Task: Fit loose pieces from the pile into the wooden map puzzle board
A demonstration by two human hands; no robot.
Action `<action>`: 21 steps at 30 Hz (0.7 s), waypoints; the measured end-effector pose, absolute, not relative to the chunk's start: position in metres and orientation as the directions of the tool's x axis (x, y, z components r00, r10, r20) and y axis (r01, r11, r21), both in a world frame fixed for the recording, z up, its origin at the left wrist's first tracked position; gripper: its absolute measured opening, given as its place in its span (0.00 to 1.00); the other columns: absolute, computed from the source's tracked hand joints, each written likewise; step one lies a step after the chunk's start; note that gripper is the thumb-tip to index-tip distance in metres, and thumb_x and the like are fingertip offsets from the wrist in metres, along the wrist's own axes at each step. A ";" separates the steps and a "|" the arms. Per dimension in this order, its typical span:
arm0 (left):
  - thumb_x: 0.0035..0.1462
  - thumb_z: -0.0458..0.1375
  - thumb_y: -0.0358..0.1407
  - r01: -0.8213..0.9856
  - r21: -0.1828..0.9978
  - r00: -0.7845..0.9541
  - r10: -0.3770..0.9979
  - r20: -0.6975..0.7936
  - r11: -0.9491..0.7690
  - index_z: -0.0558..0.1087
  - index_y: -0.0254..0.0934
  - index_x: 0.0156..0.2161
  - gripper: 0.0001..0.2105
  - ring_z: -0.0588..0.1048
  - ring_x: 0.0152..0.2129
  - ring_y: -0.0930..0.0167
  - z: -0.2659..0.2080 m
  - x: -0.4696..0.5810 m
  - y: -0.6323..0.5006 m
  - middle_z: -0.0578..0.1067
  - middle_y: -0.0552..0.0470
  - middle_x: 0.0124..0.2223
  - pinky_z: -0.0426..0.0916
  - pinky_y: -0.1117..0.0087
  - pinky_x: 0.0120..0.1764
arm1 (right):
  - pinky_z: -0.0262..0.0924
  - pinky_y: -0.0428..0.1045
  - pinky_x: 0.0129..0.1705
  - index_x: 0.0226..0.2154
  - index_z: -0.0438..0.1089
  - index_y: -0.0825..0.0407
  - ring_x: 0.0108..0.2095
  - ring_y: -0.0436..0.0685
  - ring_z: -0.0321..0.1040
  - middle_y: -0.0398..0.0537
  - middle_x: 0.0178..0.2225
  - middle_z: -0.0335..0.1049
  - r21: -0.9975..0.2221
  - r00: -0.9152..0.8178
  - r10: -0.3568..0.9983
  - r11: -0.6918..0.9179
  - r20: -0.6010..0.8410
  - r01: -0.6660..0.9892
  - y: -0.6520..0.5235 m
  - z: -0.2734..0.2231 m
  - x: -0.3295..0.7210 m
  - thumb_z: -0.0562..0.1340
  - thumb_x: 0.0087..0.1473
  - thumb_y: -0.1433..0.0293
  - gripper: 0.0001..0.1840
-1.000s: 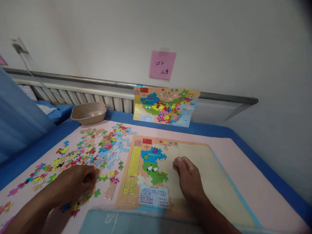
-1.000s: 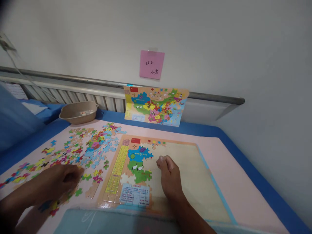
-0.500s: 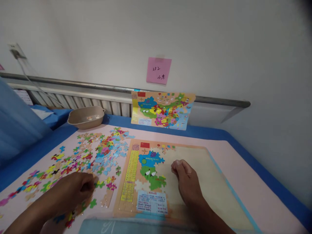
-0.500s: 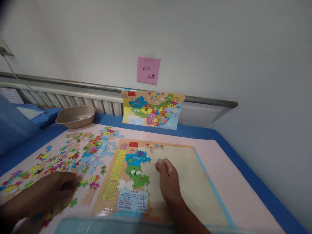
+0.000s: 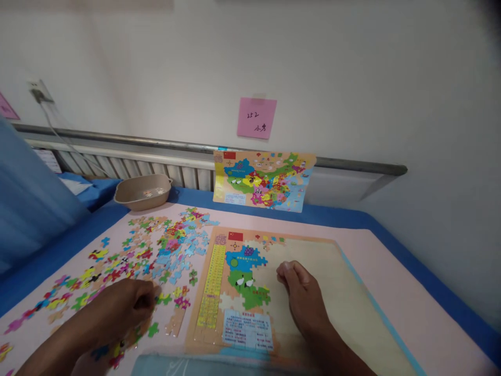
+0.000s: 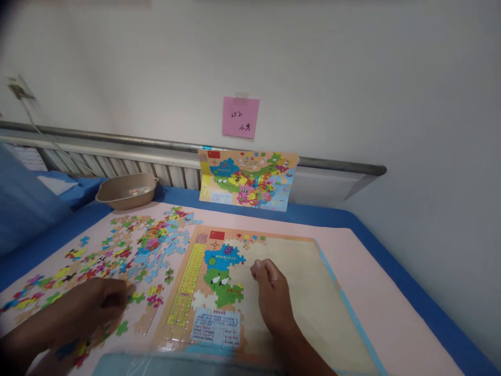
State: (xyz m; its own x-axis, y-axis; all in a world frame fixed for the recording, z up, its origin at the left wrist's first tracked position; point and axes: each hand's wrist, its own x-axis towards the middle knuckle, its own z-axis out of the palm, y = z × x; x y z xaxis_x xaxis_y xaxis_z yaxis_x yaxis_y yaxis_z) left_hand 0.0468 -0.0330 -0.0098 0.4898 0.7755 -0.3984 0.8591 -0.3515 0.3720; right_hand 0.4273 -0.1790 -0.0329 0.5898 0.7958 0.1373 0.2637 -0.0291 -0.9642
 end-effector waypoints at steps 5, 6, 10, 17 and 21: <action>0.48 0.54 0.32 0.832 0.440 0.517 0.759 -0.396 -0.337 0.65 0.40 0.27 0.02 0.68 0.26 0.70 -0.008 0.047 -0.031 0.69 0.57 0.27 0.55 0.67 0.30 | 0.56 0.52 0.38 0.25 0.62 0.49 0.32 0.59 0.61 0.45 0.27 0.63 -0.958 0.578 0.805 -0.044 0.134 0.283 -0.179 -0.033 0.428 0.58 0.62 0.42 0.29; 0.47 0.54 0.32 0.830 0.454 0.517 0.755 -0.404 -0.325 0.64 0.40 0.27 0.03 0.67 0.26 0.71 -0.007 0.048 -0.031 0.68 0.57 0.26 0.55 0.67 0.30 | 0.56 0.53 0.38 0.25 0.62 0.49 0.32 0.59 0.61 0.45 0.27 0.63 -0.958 0.575 0.807 -0.044 0.133 0.283 -0.179 -0.034 0.428 0.58 0.62 0.42 0.29; 0.44 0.53 0.31 0.833 0.478 0.497 0.758 -0.422 -0.279 0.62 0.40 0.26 0.03 0.65 0.26 0.72 -0.002 0.051 -0.031 0.65 0.58 0.26 0.54 0.68 0.30 | 0.56 0.53 0.38 0.26 0.62 0.48 0.32 0.59 0.61 0.44 0.27 0.62 -0.958 0.577 0.807 -0.055 0.123 0.282 -0.178 -0.038 0.428 0.57 0.62 0.40 0.30; 0.43 0.53 0.31 0.826 0.489 0.507 0.748 -0.428 -0.279 0.61 0.40 0.26 0.04 0.64 0.25 0.73 0.003 0.053 -0.032 0.64 0.59 0.25 0.53 0.70 0.29 | 0.56 0.53 0.39 0.27 0.64 0.49 0.34 0.58 0.62 0.44 0.28 0.64 -0.950 0.585 0.806 -0.106 0.092 0.295 -0.178 -0.045 0.430 0.58 0.62 0.40 0.31; 0.43 0.53 0.32 0.839 0.466 0.493 0.756 -0.431 -0.281 0.63 0.39 0.26 0.02 0.65 0.26 0.73 0.006 0.053 -0.032 0.67 0.58 0.26 0.54 0.70 0.29 | 0.56 0.53 0.39 0.26 0.64 0.49 0.34 0.59 0.62 0.45 0.28 0.65 -0.943 0.592 0.801 -0.122 0.092 0.311 -0.178 -0.042 0.429 0.58 0.62 0.40 0.31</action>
